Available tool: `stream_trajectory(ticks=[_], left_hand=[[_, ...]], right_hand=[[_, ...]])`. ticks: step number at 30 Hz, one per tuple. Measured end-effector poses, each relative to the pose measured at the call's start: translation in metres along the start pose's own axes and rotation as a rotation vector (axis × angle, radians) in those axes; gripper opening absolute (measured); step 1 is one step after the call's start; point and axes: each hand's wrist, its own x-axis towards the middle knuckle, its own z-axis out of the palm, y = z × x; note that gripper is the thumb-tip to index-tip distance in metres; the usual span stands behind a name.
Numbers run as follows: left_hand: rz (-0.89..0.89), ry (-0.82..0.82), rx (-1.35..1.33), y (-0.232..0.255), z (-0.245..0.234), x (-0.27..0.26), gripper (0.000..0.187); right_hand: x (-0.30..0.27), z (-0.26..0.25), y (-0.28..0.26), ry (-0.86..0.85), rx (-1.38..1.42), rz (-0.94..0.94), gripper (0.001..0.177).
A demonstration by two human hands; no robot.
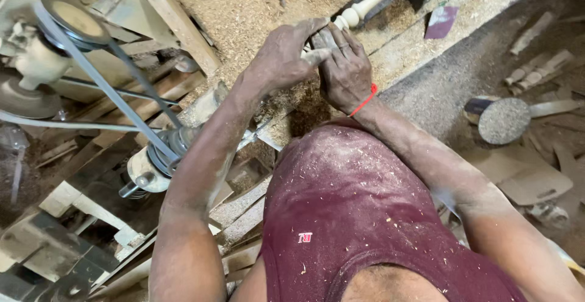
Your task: The person sands a wooden spindle while it rotates on a lathe, first using a piece of sandpaper and then a cloth.
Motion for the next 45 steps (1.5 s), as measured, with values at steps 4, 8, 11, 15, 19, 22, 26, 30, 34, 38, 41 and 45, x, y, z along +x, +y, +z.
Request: stream_trajectory(ticks=[4, 8, 11, 15, 19, 22, 26, 30, 34, 38, 41, 45], left_hand=[[0.04, -0.021, 0.037, 0.003, 0.001, 0.011, 0.061], [0.19, 0.061, -0.028, 0.007, -0.004, 0.016, 0.057], [-0.213, -0.219, -0.017, 0.009, -0.009, 0.017, 0.053], [0.076, -0.04, -0.138, -0.009, -0.002, 0.012, 0.051], [0.048, -0.06, -0.117, -0.01, -0.006, 0.011, 0.049], [0.006, -0.065, -0.053, 0.003, -0.013, 0.013, 0.05], [0.118, 0.003, -0.03, 0.008, -0.014, 0.017, 0.05], [0.162, 0.037, -0.018, 0.008, -0.013, 0.017, 0.053], [0.029, -0.061, -0.014, -0.002, -0.006, 0.021, 0.051], [0.581, 0.367, 0.193, -0.023, 0.011, 0.021, 0.052], [0.072, -0.032, 0.031, -0.015, -0.002, 0.017, 0.051], [-0.061, -0.131, 0.059, 0.008, -0.02, 0.01, 0.062]], right_hand=[[-0.002, -0.001, 0.001, 0.034, 0.061, 0.028, 0.03], [0.001, -0.005, 0.003, -0.008, 0.092, 0.054, 0.029], [0.002, -0.001, -0.001, 0.0, 0.094, 0.057, 0.024], [0.006, -0.002, -0.011, -0.012, 0.152, 0.069, 0.019], [0.009, -0.013, -0.022, 0.022, 0.177, 0.1, 0.022], [0.012, -0.018, -0.022, 0.025, 0.196, 0.145, 0.024], [0.01, -0.018, -0.018, 0.038, 0.163, 0.166, 0.016], [0.007, -0.014, -0.014, 0.01, 0.138, 0.181, 0.014], [0.008, -0.011, -0.017, 0.047, 0.186, 0.197, 0.017], [0.009, -0.017, -0.022, 0.044, 0.16, 0.17, 0.018], [0.011, -0.02, -0.025, 0.057, 0.195, 0.178, 0.021], [0.014, -0.028, -0.03, 0.04, 0.218, 0.168, 0.019]])
